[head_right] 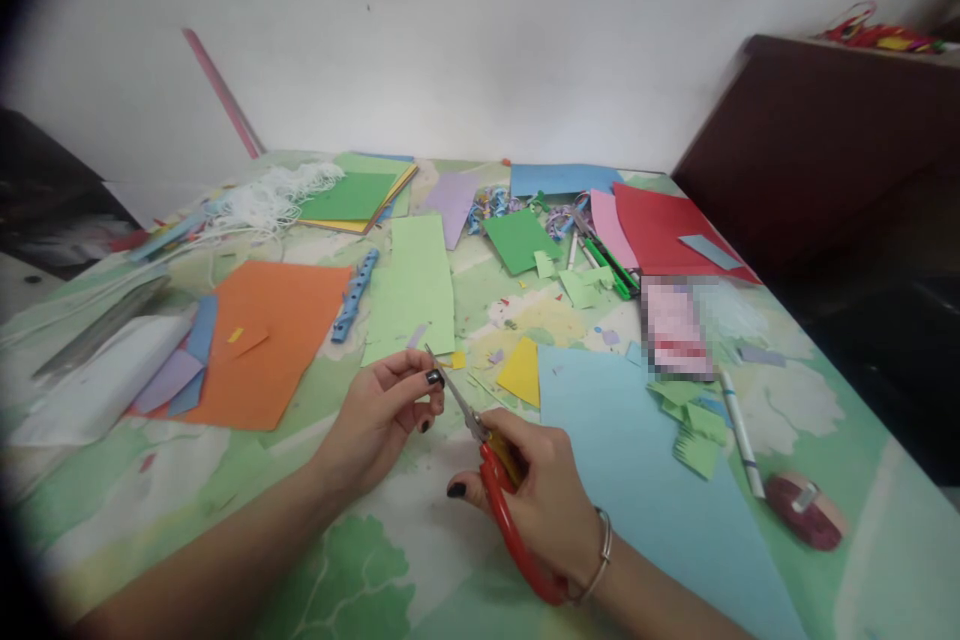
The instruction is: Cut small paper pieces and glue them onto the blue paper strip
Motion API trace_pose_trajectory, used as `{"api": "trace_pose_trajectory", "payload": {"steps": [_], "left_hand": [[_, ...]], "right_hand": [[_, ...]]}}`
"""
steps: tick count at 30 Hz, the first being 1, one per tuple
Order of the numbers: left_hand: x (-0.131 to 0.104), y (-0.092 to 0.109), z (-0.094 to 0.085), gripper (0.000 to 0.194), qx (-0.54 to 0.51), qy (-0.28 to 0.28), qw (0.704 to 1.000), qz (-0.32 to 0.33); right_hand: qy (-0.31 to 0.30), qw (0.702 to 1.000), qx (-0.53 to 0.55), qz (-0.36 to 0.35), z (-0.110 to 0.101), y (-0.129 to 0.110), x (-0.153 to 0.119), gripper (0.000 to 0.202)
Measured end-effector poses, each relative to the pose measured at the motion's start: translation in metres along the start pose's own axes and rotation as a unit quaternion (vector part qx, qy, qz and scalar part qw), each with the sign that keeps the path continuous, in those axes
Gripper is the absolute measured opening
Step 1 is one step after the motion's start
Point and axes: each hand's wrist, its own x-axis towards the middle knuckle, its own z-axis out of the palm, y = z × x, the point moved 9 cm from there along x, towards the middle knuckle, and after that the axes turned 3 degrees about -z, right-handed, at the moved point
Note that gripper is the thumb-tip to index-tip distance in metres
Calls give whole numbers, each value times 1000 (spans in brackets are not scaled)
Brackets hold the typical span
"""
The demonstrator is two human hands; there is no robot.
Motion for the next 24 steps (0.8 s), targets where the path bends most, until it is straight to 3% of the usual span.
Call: {"api": "trace_pose_trajectory", "payload": {"steps": [24], "left_hand": [[7,-5,-6,6,-10,-16,998,-58]], "right_hand": [[-46,997,51,23,2,8,2,24]]}}
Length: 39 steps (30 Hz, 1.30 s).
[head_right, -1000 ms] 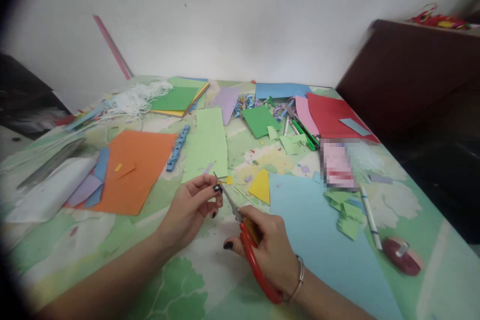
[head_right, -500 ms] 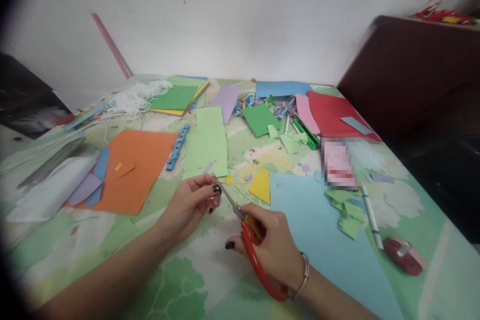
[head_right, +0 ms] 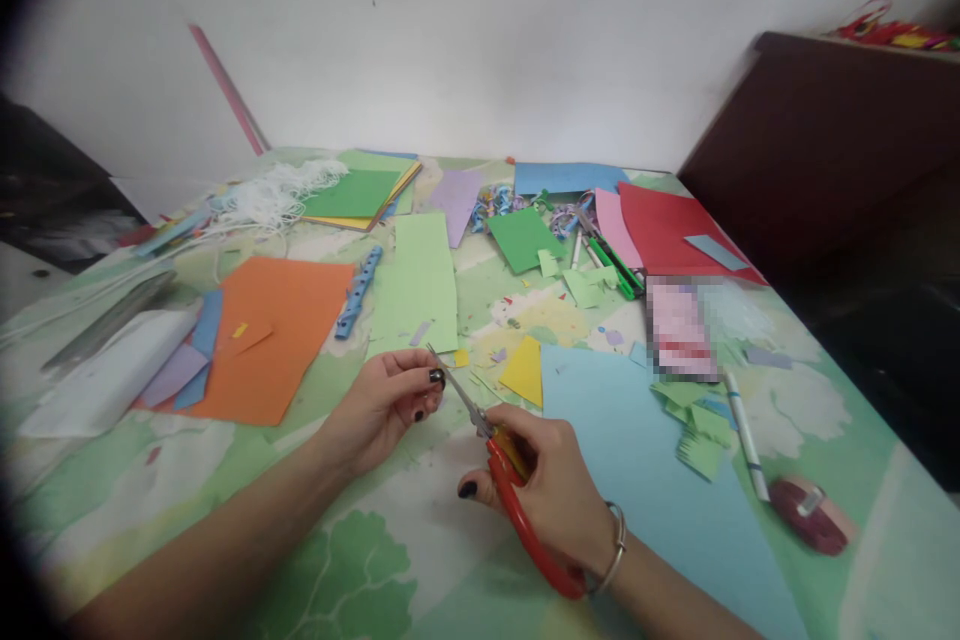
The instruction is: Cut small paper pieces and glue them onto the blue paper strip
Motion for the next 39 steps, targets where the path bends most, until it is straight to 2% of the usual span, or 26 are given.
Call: {"api": "trace_pose_trajectory", "payload": {"steps": [22,33,39], "left_hand": [[2,-2,-3,8,9,14,1000,-15],[4,2,-3,9,50,-12,999,-5],[3,4,-5,11,75,-10,997,-7]], "right_hand": [[17,999,-29,8,-3,-2,0,18],[15,998,-52,9,-4,-1,2,30],[19,997,-69,7,-6,-2,2,28]]}}
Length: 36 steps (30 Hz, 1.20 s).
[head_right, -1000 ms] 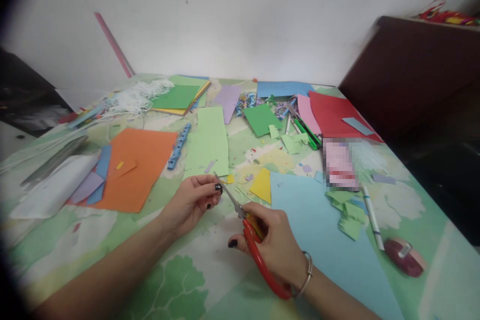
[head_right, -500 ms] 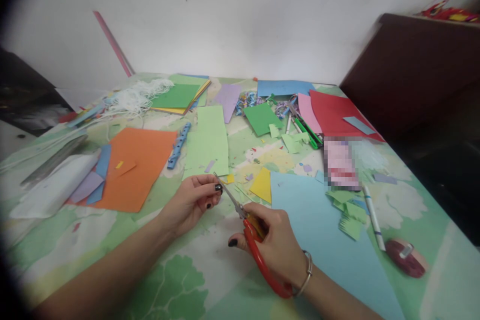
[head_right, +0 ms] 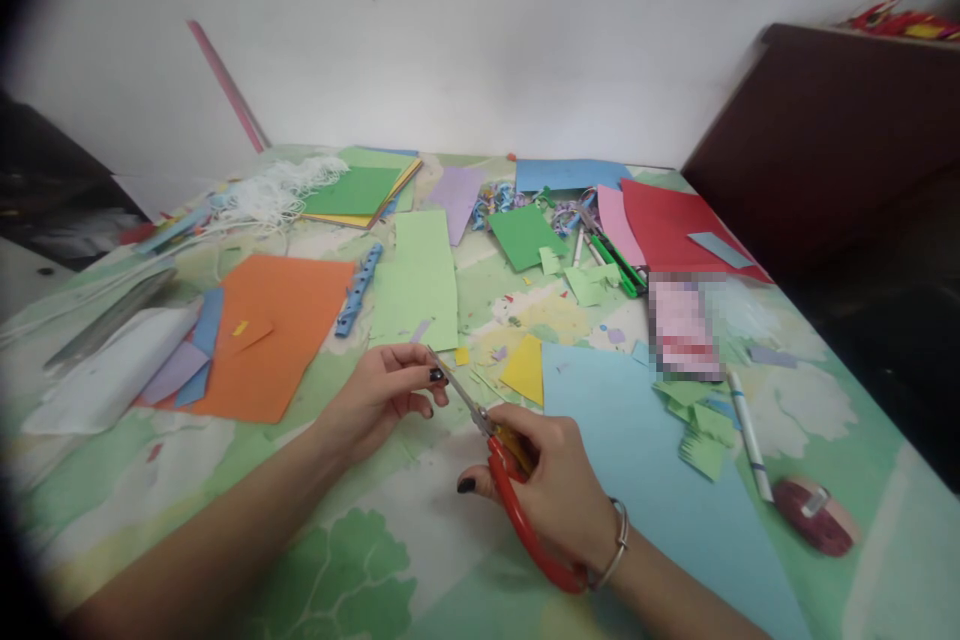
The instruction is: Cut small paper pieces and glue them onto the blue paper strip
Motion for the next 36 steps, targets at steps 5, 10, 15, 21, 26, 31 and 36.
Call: {"api": "trace_pose_trajectory", "payload": {"steps": [5,10,15,21,26,31,36], "left_hand": [[1,1,-3,12,36,5,999,-8],[2,1,-4,13,44,12,999,-7],[3,3,-5,12,47,16,999,-4],[3,3,-5,12,36,17,999,6],[3,4,-5,12,28,14,999,24],[2,9,-5,17,35,18,997,62],[0,15,-3,21,33,11,995,93]], "right_hand": [[1,1000,-10,-5,0,-1,1,25],[1,1000,-19,-5,0,0,0,22],[3,999,-36,-16,-2,-1,-1,19],[4,999,-35,-20,-2,-1,1,26],[8,999,-36,-17,-3,-3,2,31],[3,1000,-15,5,-2,2,2,24],[-16,1000,11,23,2,8,2,19]]}}
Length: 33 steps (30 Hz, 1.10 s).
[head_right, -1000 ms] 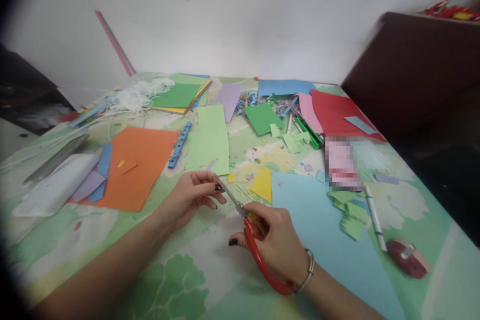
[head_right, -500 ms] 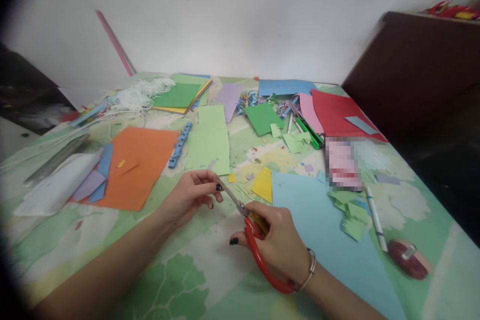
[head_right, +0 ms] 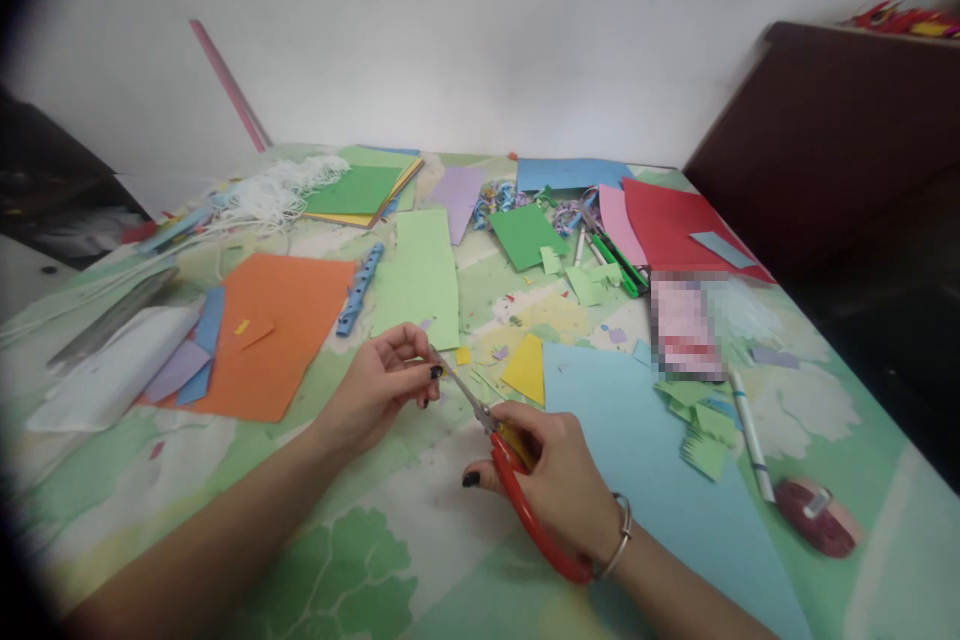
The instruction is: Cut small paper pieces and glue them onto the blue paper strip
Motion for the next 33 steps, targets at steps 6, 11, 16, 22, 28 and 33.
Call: {"api": "trace_pose_trajectory", "payload": {"steps": [6,11,16,22,28,33], "left_hand": [[0,2,1,20,5,-1,1000,5],[1,1,0,21,4,-1,1000,6],[2,1,-2,20,-1,2,1000,10],[2,1,-2,20,-5,7,1000,13],[3,2,-2,19,-10,6,1000,10],[3,2,-3,20,-17,10,1000,6]], "right_hand": [[-5,1000,22,1,-1,0,-1,21],[-5,1000,13,6,-1,1,0,20],[-8,1000,16,8,1,3,0,19],[-8,1000,18,6,0,3,0,19],[-11,1000,12,7,0,4,1,20],[-8,1000,18,8,-1,6,0,20]]}}
